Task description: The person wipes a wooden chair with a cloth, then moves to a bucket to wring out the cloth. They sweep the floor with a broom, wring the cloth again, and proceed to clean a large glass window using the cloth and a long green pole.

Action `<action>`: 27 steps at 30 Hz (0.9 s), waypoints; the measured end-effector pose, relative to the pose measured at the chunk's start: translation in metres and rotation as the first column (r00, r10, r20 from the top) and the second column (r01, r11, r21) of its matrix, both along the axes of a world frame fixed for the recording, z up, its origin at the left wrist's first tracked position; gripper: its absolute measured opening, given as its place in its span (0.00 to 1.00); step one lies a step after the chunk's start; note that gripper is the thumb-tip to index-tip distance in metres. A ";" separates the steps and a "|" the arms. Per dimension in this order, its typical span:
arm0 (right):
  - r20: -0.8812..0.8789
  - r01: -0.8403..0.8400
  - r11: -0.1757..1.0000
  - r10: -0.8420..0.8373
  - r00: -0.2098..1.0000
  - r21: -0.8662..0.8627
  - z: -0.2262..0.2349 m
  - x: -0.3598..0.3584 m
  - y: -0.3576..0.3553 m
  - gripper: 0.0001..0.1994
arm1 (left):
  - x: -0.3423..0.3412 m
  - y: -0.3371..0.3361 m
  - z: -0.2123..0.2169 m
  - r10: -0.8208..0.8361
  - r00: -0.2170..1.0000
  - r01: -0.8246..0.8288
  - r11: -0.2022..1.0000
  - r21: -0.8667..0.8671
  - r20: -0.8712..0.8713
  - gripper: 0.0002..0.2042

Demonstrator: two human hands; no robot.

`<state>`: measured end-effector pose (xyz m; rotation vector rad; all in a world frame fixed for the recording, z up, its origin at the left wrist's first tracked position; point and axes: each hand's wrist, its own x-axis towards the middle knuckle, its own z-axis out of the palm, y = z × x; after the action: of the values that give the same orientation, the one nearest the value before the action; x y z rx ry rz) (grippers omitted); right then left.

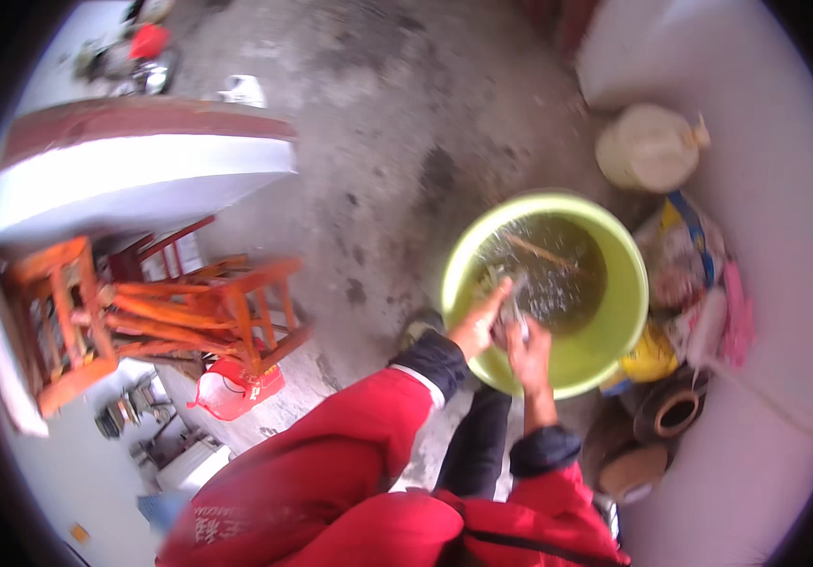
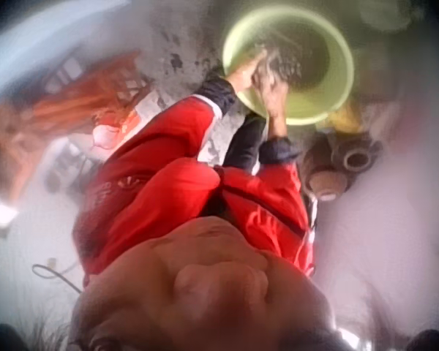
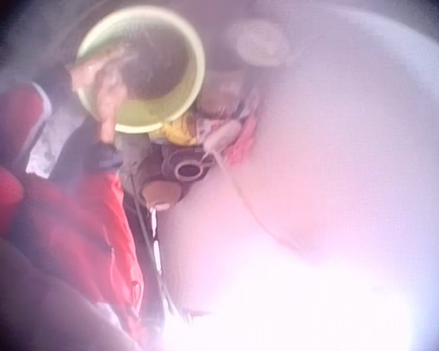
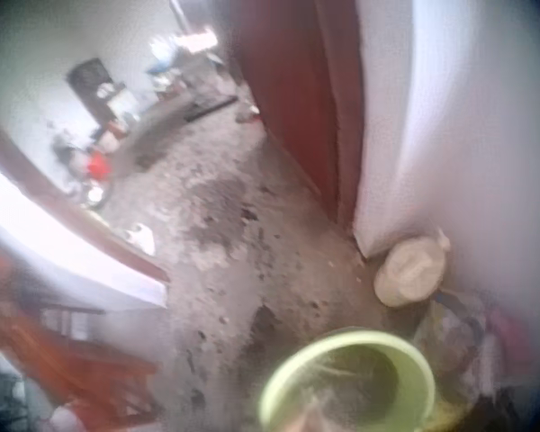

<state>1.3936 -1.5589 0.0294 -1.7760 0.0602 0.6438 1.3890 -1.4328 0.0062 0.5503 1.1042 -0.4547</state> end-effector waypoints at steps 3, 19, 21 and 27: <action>-0.122 0.092 0.995 -0.087 0.989 0.036 0.054 -0.013 0.009 0.13 | 0.004 0.012 0.053 -0.096 0.991 0.108 0.986 -0.130 0.099 0.22; 0.160 0.096 0.800 0.000 0.987 -0.593 -0.055 0.046 -0.042 0.16 | -0.028 -0.042 -0.016 0.230 0.972 -0.235 0.966 -0.108 -0.056 0.17; 0.192 0.175 0.702 -0.056 0.980 -0.690 -0.063 0.054 -0.057 0.17 | -0.005 -0.024 0.014 0.082 0.964 -0.046 0.988 0.145 -0.252 0.29; -0.055 -0.159 0.793 0.157 0.986 -0.588 -0.099 0.011 -0.045 0.16 | -0.007 -0.010 -0.011 -0.049 0.947 0.065 0.997 0.039 -0.317 0.45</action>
<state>1.4043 -1.6036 -0.0699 -2.4078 0.1269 0.8079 1.3822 -1.4429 -0.0047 0.5660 1.4123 -0.5810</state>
